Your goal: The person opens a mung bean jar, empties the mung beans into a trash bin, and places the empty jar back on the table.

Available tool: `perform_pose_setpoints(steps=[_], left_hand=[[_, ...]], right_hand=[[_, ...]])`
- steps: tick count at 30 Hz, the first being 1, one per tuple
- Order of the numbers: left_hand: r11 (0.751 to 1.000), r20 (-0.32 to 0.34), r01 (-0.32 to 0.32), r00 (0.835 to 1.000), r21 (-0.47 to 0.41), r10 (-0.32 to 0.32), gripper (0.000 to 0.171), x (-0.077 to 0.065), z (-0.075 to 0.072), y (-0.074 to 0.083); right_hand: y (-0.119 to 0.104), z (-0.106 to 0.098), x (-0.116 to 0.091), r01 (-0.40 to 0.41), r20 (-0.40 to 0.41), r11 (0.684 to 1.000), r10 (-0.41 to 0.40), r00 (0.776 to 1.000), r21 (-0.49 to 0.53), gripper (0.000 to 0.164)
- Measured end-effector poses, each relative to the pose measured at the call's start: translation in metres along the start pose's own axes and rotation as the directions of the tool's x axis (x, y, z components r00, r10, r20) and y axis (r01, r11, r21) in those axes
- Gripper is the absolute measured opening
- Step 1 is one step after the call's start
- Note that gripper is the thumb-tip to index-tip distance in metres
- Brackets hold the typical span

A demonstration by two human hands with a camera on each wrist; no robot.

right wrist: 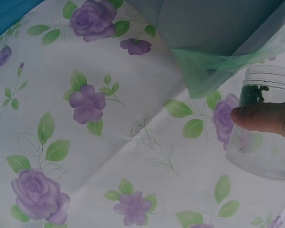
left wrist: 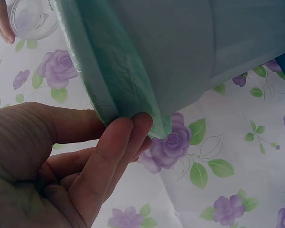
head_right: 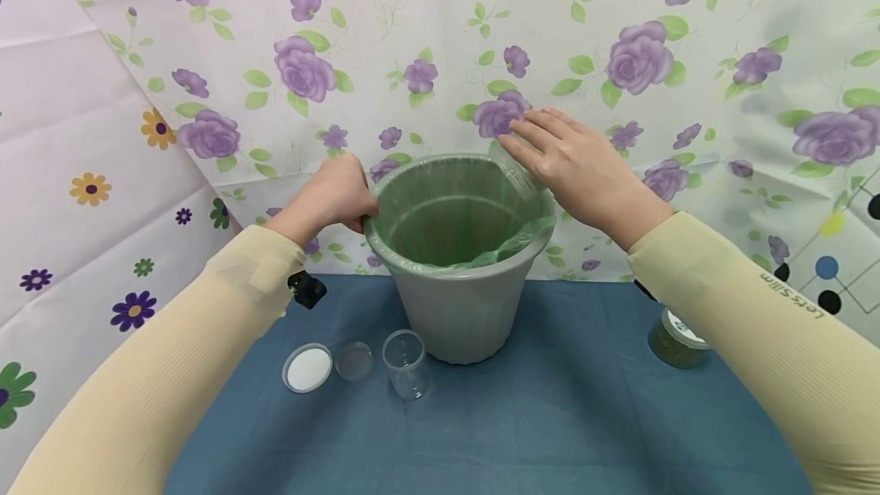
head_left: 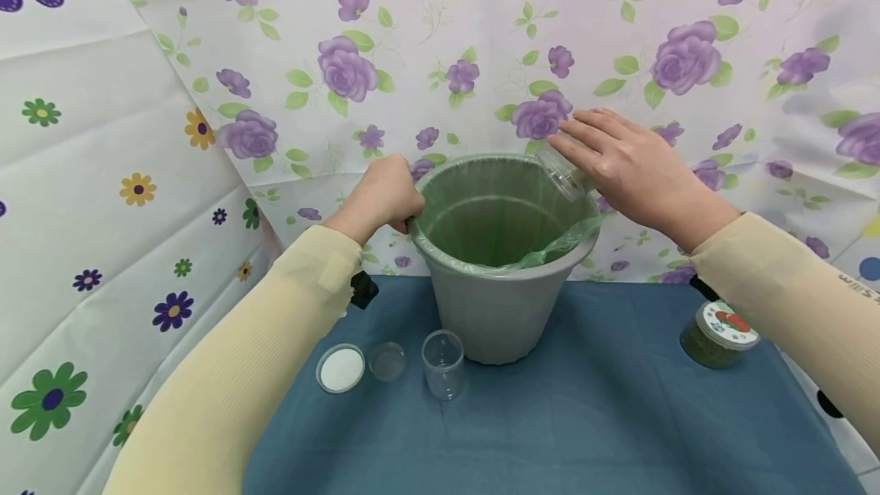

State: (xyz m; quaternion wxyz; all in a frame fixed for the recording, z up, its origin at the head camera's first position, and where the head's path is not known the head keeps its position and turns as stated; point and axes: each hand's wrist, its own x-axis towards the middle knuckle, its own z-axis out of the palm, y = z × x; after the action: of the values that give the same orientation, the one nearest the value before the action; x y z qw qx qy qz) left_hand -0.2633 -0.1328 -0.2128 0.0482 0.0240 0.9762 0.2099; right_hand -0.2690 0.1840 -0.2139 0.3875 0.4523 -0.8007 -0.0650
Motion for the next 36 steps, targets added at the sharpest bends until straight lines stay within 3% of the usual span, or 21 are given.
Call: perform_pose_setpoints(steps=[36], left_hand=[[1.0,0.005,0.013,1.0,-0.008,-0.013,0.011,0.0021,0.0008,-0.0002]], right_hand=[[0.0,-0.0003,0.0017,0.039,0.028,0.999,-0.04,0.999,0.027,0.074]])
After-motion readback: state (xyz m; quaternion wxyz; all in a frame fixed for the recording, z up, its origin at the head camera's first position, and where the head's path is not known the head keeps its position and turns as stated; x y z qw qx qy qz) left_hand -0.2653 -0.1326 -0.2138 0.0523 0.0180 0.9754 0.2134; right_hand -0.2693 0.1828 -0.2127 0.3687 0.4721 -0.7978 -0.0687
